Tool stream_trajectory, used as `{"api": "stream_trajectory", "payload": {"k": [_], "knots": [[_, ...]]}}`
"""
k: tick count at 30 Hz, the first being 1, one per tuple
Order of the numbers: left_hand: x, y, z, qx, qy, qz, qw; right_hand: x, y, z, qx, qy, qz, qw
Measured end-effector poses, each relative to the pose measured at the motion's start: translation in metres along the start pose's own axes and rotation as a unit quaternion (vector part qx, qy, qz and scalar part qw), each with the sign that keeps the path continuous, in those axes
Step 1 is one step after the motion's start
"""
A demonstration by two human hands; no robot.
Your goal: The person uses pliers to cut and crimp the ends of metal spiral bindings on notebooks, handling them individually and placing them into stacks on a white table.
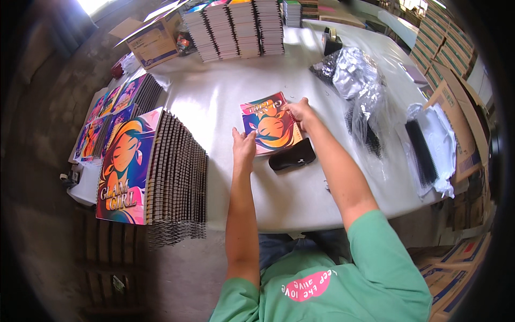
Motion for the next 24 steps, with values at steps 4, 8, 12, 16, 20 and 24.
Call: {"api": "stream_trajectory", "payload": {"k": [4, 8, 12, 16, 20, 24], "knots": [[0.012, -0.020, 0.013, -0.044, -0.008, -0.027, 0.999, -0.021, 0.002, -0.047, -0.141, 0.088, 0.176, 0.970], [0.006, -0.009, 0.013, -0.033, -0.024, -0.049, 0.998, -0.037, -0.018, -0.017, -0.175, -0.016, 0.180, 0.968], [0.000, -0.020, 0.007, -0.062, -0.019, 0.016, 0.998, -0.039, -0.017, -0.028, -0.145, 0.003, 0.263, 0.954], [0.023, -0.028, 0.014, -0.041, -0.056, -0.094, 0.993, -0.108, -0.023, -0.009, -0.123, 0.353, 0.291, 0.881], [0.151, 0.000, 0.112, 0.236, -0.362, -0.405, 0.806, -0.177, -0.062, 0.174, -0.247, 0.558, 0.264, 0.746], [0.220, -0.021, 0.232, 0.173, -0.503, -0.331, 0.780, -0.148, -0.066, 0.301, -0.285, 0.592, 0.444, 0.609]]}}
Point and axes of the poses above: each hand's wrist, its own z-axis away from the middle knuckle, its own y-axis out of the back of the hand, x = y × z, the point moved 10 cm from there along -z, towards the middle knuckle, and after that the axes turned 8 degrees about -x, right-handed, at the moved point
